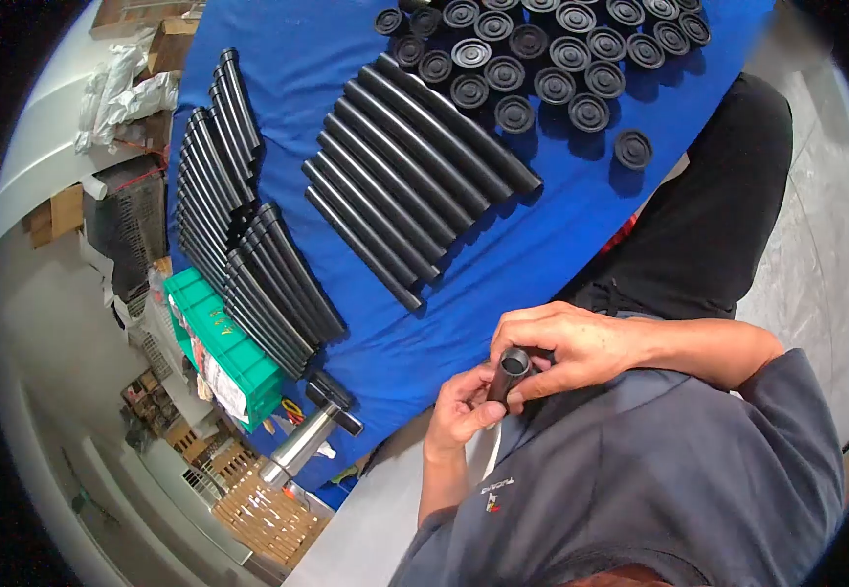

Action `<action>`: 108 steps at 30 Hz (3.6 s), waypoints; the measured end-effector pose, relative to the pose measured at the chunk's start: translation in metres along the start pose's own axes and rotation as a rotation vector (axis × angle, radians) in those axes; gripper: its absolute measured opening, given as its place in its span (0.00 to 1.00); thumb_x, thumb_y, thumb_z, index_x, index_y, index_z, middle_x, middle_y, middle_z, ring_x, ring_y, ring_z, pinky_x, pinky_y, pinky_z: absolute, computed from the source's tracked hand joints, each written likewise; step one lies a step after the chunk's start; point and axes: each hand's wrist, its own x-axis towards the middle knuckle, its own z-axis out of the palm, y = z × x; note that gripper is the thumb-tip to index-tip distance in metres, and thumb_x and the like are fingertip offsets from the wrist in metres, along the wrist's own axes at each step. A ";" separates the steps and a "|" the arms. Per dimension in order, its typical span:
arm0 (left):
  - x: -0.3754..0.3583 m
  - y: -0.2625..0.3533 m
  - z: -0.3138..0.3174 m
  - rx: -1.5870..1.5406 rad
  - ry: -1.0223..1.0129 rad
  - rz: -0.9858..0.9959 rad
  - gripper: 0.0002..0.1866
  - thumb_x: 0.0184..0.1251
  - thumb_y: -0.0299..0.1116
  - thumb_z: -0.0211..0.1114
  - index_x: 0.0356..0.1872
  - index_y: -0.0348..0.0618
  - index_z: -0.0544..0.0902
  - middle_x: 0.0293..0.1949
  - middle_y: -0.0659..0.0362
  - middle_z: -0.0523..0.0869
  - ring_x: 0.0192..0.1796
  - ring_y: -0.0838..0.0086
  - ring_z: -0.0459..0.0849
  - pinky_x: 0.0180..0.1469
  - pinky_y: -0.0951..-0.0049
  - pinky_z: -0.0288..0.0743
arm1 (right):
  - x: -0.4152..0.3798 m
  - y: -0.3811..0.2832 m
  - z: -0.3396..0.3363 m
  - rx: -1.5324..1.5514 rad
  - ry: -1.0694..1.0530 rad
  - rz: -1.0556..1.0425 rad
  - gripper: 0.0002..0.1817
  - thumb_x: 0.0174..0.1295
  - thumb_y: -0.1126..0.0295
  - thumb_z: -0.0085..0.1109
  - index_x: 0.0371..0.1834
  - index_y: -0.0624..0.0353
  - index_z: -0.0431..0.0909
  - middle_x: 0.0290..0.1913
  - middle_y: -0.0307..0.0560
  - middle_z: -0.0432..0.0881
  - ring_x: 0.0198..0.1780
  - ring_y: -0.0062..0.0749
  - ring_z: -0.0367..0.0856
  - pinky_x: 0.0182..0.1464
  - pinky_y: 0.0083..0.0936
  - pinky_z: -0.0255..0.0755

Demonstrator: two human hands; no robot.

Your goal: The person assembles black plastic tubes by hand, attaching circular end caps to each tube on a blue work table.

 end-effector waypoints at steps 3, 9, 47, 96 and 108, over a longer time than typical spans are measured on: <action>0.008 0.015 0.011 0.134 0.025 0.083 0.17 0.71 0.37 0.69 0.48 0.29 0.85 0.47 0.51 0.86 0.40 0.70 0.86 0.42 0.72 0.77 | 0.001 0.001 0.000 -0.065 0.034 -0.014 0.18 0.62 0.61 0.75 0.46 0.61 0.79 0.39 0.46 0.79 0.36 0.33 0.81 0.36 0.31 0.74; 0.002 0.015 0.012 0.089 0.166 0.224 0.22 0.71 0.43 0.70 0.50 0.29 0.84 0.46 0.49 0.85 0.47 0.62 0.86 0.56 0.59 0.79 | 0.002 -0.009 -0.002 -0.132 -0.003 0.119 0.39 0.58 0.52 0.78 0.67 0.63 0.72 0.49 0.51 0.79 0.43 0.35 0.81 0.40 0.29 0.77; 0.048 -0.024 0.022 -1.214 -0.226 0.419 0.20 0.74 0.39 0.69 0.64 0.60 0.80 0.70 0.55 0.78 0.69 0.53 0.80 0.65 0.53 0.79 | -0.031 -0.057 -0.093 -1.300 0.764 0.108 0.23 0.58 0.75 0.70 0.57 0.64 0.77 0.49 0.56 0.80 0.48 0.52 0.83 0.49 0.37 0.79; 0.060 -0.009 0.046 -0.454 0.244 0.588 0.25 0.73 0.30 0.68 0.66 0.35 0.73 0.62 0.37 0.82 0.62 0.49 0.84 0.66 0.48 0.81 | 0.006 -0.029 -0.037 -0.503 0.014 -0.027 0.24 0.62 0.67 0.72 0.58 0.65 0.76 0.47 0.57 0.83 0.48 0.54 0.84 0.49 0.42 0.80; 0.049 0.025 0.038 -0.637 0.377 0.756 0.20 0.74 0.29 0.66 0.63 0.44 0.76 0.65 0.35 0.79 0.61 0.46 0.86 0.63 0.48 0.85 | 0.088 -0.069 -0.075 -0.661 -0.307 -0.249 0.17 0.63 0.69 0.70 0.50 0.64 0.76 0.38 0.55 0.79 0.37 0.55 0.84 0.37 0.45 0.78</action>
